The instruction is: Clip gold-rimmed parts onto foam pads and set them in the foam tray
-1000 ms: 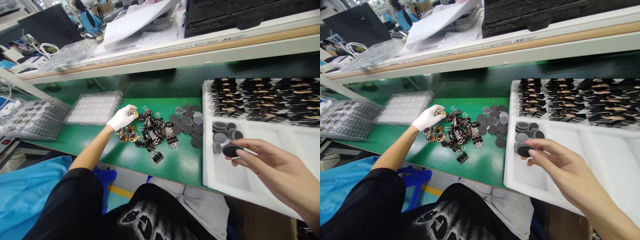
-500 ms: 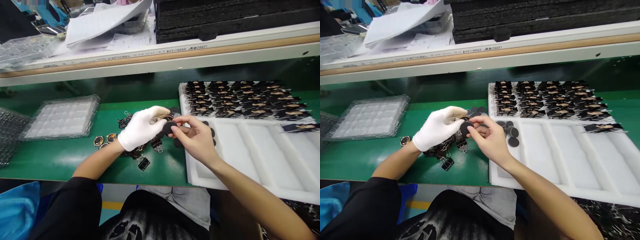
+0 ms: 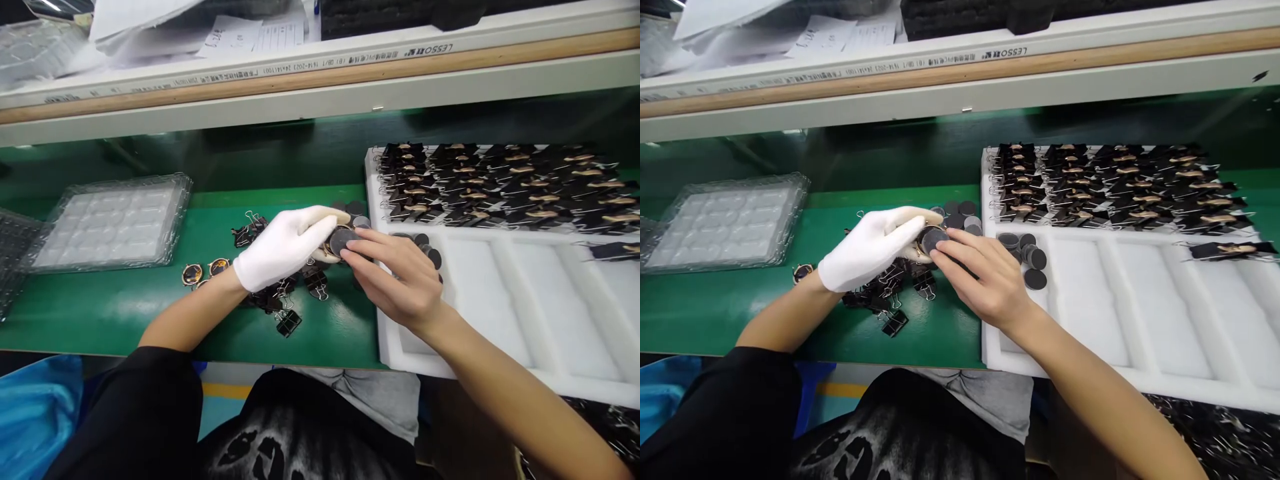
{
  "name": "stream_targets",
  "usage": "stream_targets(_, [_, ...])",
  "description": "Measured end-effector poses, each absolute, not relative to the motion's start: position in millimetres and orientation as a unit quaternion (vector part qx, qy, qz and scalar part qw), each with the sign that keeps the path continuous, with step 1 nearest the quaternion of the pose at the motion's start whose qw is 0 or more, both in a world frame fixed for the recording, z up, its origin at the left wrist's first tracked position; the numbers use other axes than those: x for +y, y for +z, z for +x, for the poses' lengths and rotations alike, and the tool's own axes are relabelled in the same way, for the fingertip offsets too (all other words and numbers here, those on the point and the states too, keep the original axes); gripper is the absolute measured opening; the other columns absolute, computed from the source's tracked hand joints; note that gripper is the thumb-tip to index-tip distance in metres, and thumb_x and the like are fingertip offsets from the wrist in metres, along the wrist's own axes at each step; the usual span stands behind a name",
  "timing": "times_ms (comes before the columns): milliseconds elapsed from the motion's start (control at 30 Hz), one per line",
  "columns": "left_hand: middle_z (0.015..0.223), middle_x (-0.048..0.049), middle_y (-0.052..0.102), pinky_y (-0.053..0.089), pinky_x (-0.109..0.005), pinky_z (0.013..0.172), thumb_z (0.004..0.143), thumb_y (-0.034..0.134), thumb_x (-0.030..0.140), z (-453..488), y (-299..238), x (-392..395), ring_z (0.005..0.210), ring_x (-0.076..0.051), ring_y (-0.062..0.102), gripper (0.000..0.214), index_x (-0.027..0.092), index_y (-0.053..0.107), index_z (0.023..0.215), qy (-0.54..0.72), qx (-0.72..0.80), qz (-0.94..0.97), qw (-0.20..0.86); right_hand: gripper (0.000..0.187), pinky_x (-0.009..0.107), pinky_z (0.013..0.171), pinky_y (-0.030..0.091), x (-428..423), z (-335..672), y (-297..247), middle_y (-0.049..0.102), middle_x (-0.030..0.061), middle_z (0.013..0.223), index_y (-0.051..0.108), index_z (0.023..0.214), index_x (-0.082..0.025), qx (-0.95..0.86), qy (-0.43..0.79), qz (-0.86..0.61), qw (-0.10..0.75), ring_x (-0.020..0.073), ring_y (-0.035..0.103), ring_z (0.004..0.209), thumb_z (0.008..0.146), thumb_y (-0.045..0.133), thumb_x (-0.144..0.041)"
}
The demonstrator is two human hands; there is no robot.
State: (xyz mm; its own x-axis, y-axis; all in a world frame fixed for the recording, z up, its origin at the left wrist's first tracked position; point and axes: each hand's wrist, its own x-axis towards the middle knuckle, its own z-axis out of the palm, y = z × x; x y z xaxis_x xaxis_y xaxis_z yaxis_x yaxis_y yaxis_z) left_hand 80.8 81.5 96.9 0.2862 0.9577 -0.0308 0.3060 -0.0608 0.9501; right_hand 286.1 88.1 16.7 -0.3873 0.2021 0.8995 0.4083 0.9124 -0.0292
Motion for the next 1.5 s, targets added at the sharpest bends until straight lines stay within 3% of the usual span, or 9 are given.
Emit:
stream_targets(233, [0.121,-0.0066,0.076,0.064,-0.026,0.082,0.092,0.069,0.027,75,90,87,0.101,-0.019,0.075,0.034,0.019,0.071,0.125,0.285,0.437,0.715,0.466,0.01,0.037,0.077,0.061,89,281,26,0.078,0.0047,0.096,0.068,0.098,-0.027,-0.786,-0.047,-0.28,0.549,0.0235,0.077,0.093,0.093,0.077,-0.028])
stream_targets(367, [0.109,-0.0079,0.077,0.065,-0.028,0.079,0.092,0.069,0.028,71,88,92,0.095,-0.02,0.076,0.03,0.015,0.07,0.119,0.332,0.443,0.669,0.497,0.038,0.036,0.068,0.056,82,282,25,0.069,0.0059,0.087,0.063,0.104,-0.024,-0.766,0.004,-0.348,0.541,0.0215,0.067,0.078,0.087,0.081,-0.053])
stream_targets(600, [0.113,-0.0116,0.074,0.065,-0.03,0.082,0.091,0.071,0.029,66,85,101,0.097,-0.018,0.077,0.037,0.012,0.062,0.123,0.395,0.467,0.584,0.534,0.018,0.032,0.061,0.043,71,267,-7,0.07,0.0018,0.08,0.075,0.113,-0.02,-0.937,0.005,-0.268,0.224,0.0162,0.061,0.063,0.098,0.065,-0.017])
stream_targets(833, [0.111,-0.0109,0.075,0.051,-0.016,0.052,0.092,0.069,0.031,52,91,105,0.08,-0.014,0.076,0.025,0.016,0.065,0.112,0.351,0.466,0.647,0.492,0.028,0.028,0.072,0.056,96,298,10,0.078,0.0052,0.094,0.072,0.118,-0.019,-0.882,-0.015,-0.219,0.417,0.015,0.07,0.079,0.097,0.061,-0.003])
stream_targets(1033, [0.099,-0.0018,0.077,0.058,-0.024,0.072,0.09,0.067,0.023,53,97,96,0.081,-0.013,0.074,0.016,0.02,0.071,0.105,0.156,0.373,0.765,0.501,0.04,0.035,0.075,0.058,105,309,23,0.078,0.0102,0.1,0.07,0.125,-0.021,-0.882,-0.145,-0.148,0.422,0.022,0.073,0.088,0.092,0.064,0.0])
stream_targets(1133, [0.102,-0.0007,0.078,0.058,-0.027,0.086,0.091,0.066,0.025,58,93,93,0.09,-0.015,0.073,0.018,0.02,0.074,0.106,0.164,0.385,0.798,0.434,0.045,0.036,0.083,0.062,98,304,18,0.076,0.0096,0.112,0.069,0.133,-0.027,-0.837,-0.042,-0.214,0.501,0.0232,0.073,0.101,0.093,0.066,-0.007])
stream_targets(1267, [0.113,0.0,0.078,0.055,-0.03,0.099,0.094,0.064,0.028,65,84,89,0.104,-0.017,0.073,0.02,0.023,0.074,0.111,0.237,0.41,0.802,0.363,0.051,0.042,0.093,0.065,90,297,16,0.07,0.0136,0.135,0.06,0.145,-0.026,-0.706,0.341,-0.338,0.52,0.0269,0.07,0.121,0.097,0.07,-0.037])
stream_targets(1367, [0.116,0.0002,0.078,0.053,-0.031,0.104,0.096,0.063,0.027,68,81,86,0.109,-0.017,0.071,0.019,0.024,0.074,0.111,0.236,0.4,0.827,0.316,0.052,0.042,0.094,0.066,91,294,17,0.078,0.0115,0.119,0.072,0.127,-0.021,-0.592,0.53,-0.382,0.473,0.0259,0.076,0.108,0.086,0.081,-0.053])
stream_targets(1500, [0.116,-0.0008,0.077,0.054,-0.031,0.102,0.096,0.062,0.028,64,86,87,0.106,-0.017,0.071,0.019,0.023,0.073,0.11,0.205,0.394,0.826,0.347,0.054,0.041,0.097,0.065,94,294,18,0.081,0.008,0.105,0.079,0.113,-0.02,-0.515,0.591,-0.407,0.469,0.0236,0.078,0.096,0.071,0.093,-0.051])
